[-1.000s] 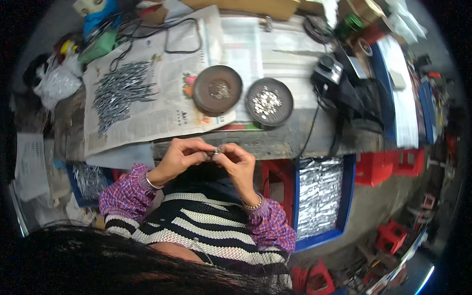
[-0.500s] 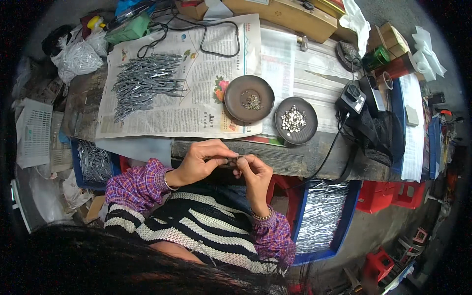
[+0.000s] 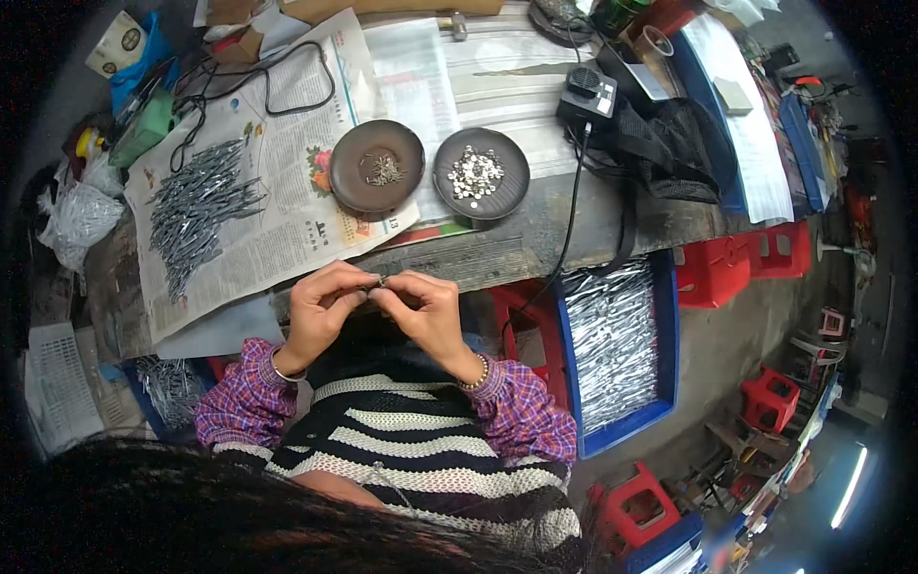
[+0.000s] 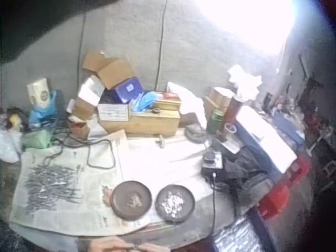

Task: Assembling small metal components by manually sliding tiny silver discs onto thin metal rods at a workshop workbench.

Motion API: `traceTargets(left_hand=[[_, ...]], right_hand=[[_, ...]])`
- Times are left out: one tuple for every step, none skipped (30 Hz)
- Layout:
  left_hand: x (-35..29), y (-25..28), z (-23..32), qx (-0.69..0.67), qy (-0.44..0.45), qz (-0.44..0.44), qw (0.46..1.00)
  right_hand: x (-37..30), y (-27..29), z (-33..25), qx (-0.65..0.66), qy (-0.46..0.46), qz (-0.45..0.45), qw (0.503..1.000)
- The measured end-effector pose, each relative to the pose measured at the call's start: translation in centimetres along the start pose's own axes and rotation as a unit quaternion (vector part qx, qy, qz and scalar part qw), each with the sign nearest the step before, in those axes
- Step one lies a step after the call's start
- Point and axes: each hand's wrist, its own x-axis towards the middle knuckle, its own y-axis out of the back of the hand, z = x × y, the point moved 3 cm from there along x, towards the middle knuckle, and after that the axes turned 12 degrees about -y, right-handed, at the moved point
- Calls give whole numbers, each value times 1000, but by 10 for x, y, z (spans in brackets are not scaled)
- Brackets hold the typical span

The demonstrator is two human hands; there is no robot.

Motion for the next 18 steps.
traceTargets(left_hand=[[0,-1,-1,13,-6,-4,1000],[0,-2,-1,27,-12,-9,1000],[0,-2,0,27,-12,-11,1000],[0,-1,1,26,7,-13,1000],[0,-2,2,25,25,-15,999],[-1,-2,1,26,26,-17,999],[-2,-2,-1,30,35,-15,999],[-3,-2,-3,33,45,-14,998],[-2,-2,-1,35,46,-17,998],[-2,-2,0,22,61,-12,998],[-3,-3,0,9,76,-7,997],[-4,-4,-2,10,77,-7,997],[-4,-6,-3,-13,78,2,997],[-3,-7,-4,-36,78,11,996],[-2,-7,-3,-36,78,10,996],[-3,-6,-3,-28,78,6,997],[-3,-5,-3,-19,78,2,997],[-4,-5,-3,-18,78,4,997]], right_hand=[[0,1,0,5,-17,-8,1000],[0,4,2,91,-70,18,993],[1,7,5,176,-122,43,976],[3,12,9,217,-111,63,968],[3,15,8,150,-74,82,983],[2,13,4,45,-15,64,997],[2,10,-2,19,-5,66,998],[3,8,-6,-6,6,68,998],[7,13,4,37,-32,103,994],[8,22,6,34,-41,138,989],[10,24,1,52,-16,134,990],[9,20,-3,-1,26,98,995],[5,16,-6,-78,50,46,995],[5,12,-9,-111,95,48,988],[6,15,1,-52,34,66,996],[7,16,10,8,-27,81,996],[8,21,12,34,-37,91,995],[9,26,12,60,-47,100,992]])
